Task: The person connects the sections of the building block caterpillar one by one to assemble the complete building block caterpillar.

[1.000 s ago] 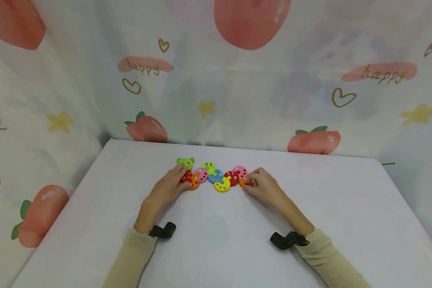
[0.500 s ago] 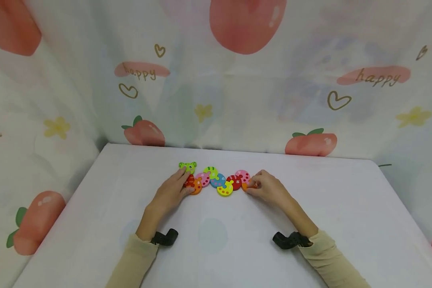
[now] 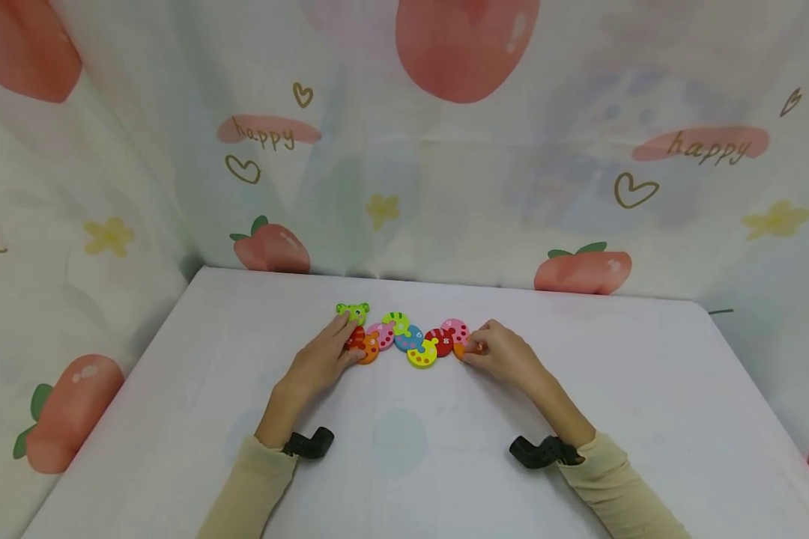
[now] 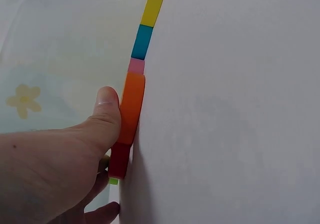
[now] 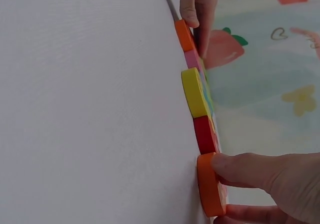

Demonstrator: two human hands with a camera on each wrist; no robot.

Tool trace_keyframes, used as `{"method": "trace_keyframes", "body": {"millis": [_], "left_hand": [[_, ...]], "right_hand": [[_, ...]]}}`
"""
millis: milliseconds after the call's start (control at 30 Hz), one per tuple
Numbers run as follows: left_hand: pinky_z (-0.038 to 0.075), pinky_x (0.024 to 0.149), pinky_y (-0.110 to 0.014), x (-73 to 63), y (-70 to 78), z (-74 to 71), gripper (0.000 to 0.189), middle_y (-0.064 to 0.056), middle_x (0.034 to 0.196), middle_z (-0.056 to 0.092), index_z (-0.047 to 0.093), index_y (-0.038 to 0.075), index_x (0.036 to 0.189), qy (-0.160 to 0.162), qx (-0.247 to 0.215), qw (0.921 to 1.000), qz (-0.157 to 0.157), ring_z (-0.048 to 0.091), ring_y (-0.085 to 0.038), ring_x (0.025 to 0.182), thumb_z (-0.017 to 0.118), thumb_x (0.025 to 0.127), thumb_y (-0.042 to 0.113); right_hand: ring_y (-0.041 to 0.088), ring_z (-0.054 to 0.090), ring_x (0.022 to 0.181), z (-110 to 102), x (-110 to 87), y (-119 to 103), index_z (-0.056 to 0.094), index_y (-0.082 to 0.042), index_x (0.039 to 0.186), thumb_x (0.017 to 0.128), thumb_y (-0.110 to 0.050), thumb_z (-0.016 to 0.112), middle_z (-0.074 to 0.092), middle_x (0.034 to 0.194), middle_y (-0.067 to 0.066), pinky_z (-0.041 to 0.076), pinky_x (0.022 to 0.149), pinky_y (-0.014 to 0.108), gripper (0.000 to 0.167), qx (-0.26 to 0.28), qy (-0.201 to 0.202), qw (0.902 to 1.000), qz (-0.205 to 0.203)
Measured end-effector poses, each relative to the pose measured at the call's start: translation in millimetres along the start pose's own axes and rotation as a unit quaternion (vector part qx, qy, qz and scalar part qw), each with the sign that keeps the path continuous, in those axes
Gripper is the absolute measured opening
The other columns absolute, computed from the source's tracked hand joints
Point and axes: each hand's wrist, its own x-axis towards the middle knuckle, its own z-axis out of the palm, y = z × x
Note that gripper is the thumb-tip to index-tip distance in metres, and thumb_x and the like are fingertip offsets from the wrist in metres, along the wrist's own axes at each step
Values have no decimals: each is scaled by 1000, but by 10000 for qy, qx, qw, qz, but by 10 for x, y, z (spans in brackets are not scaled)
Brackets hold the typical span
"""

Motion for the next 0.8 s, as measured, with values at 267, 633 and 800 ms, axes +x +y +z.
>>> {"method": "trace_keyframes", "body": {"millis": [267,633,800], "left_hand": [[26,121,-44,49,31,15,71,-7,163,23,33,11,152,-4,33,9999,103,20,-26,151,58,94,42],[31,118,-46,33,115,11,69,-9,161,27,36,11,150,-124,283,9995,34,25,-28,150,62,92,39],[31,118,-46,39,135,-19,69,-8,161,26,35,12,151,-248,416,9988,-48,25,-27,149,61,93,40]], "right_hand": [[20,56,82,-34,-12,-11,70,-12,78,81,-18,78,63,96,12,53,67,30,11,-162,52,9999,-9],[19,54,79,-41,-40,-5,71,-11,78,80,-21,79,61,91,10,52,65,27,13,-288,3,9995,113],[18,53,79,-50,-40,-1,72,-11,80,82,-21,78,61,90,9,50,65,26,12,-235,-26,9997,74]]}}
